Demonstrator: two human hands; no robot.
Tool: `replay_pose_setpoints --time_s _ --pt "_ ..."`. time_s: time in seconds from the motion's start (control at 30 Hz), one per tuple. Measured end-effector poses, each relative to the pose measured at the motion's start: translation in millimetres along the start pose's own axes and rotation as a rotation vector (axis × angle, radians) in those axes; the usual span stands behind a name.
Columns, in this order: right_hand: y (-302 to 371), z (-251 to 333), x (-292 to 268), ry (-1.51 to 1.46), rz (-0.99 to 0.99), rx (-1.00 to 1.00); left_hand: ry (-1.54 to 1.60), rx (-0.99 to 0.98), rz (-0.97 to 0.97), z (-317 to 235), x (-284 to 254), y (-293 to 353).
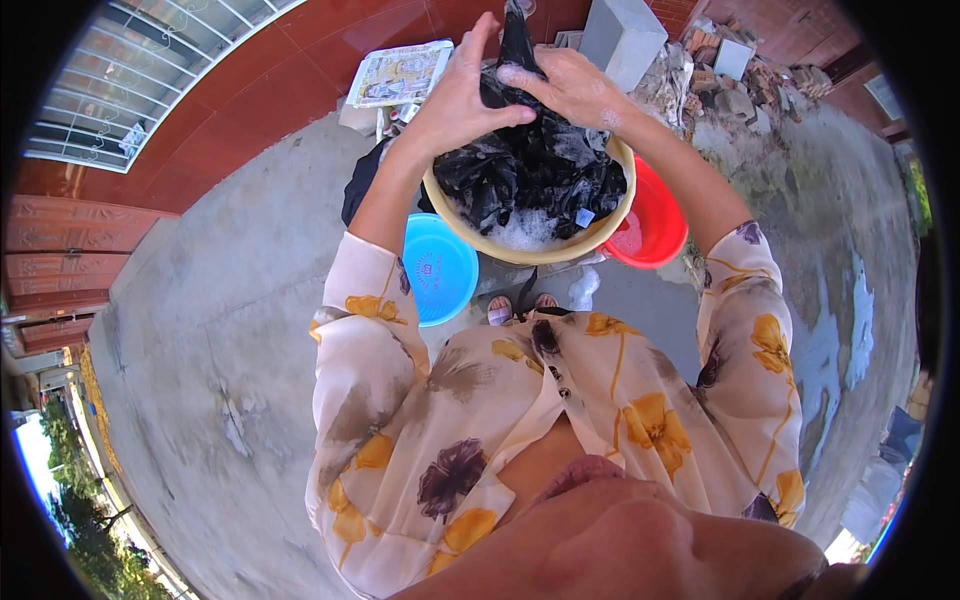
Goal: The person hand-washes a dark garment in a yellow basin filled with soapy water. They repeatedly submerge, agitate, and wring the fabric, then lift and inspect it before returning it to the basin.
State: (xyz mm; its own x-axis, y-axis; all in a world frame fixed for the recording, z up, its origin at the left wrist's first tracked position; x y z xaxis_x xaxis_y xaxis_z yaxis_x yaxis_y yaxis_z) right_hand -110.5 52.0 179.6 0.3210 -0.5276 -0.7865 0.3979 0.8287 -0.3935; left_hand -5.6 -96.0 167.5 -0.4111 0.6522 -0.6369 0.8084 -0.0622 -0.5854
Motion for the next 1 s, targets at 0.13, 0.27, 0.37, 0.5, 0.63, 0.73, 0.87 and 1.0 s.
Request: replay_pose_setpoints --time_s 0.13,0.27,0.37,0.5,0.63,0.73,0.87,1.0 --pt "15.0 4.1 7.9 -0.275 0.173 0.154 0.03 -0.125 0.09 -9.7 2.3 -8.3" --pt "64.7 -41.3 30.4 -0.287 0.19 0.162 -0.016 -0.151 -0.047 -6.2 -5.5 -10.3" --pt "83.6 -66.3 42.9 -0.135 0.045 0.239 -0.09 -0.101 -0.188 -23.2 -32.5 -17.4" --pt "36.4 -56.0 -12.8 -0.429 -0.216 0.496 -0.058 -0.167 -0.294 -60.0 -75.6 -52.5" --pt "-5.8 -38.0 -58.4 -0.524 -0.564 0.347 -0.011 0.069 -0.444 -107.7 -86.5 -63.0" --pt "21.7 -94.6 -42.2 -0.662 -0.388 0.496 -0.024 0.098 -0.358 -95.8 -50.5 -29.1" --pt "83.0 -133.7 -11.9 -0.491 0.006 0.653 0.297 -0.17 0.021 -69.3 62.2 44.1" --pt "113.6 -142.9 5.1 -0.207 0.539 0.591 0.303 -0.156 0.278 -41.2 118.0 94.0"
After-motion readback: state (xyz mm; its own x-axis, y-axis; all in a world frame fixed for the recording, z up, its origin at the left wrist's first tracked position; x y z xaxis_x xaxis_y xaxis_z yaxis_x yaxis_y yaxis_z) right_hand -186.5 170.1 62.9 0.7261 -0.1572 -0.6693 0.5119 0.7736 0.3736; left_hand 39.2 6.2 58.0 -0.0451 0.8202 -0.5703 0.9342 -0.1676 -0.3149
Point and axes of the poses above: each hand's wrist, its own y-axis away from the middle knuckle, its own x-axis out of the palm, z = x × y, the point moved 3 cm from there along -y, towards the middle knuckle, and after that the axes turned 2 degrees about x, right-handed, at the moved point
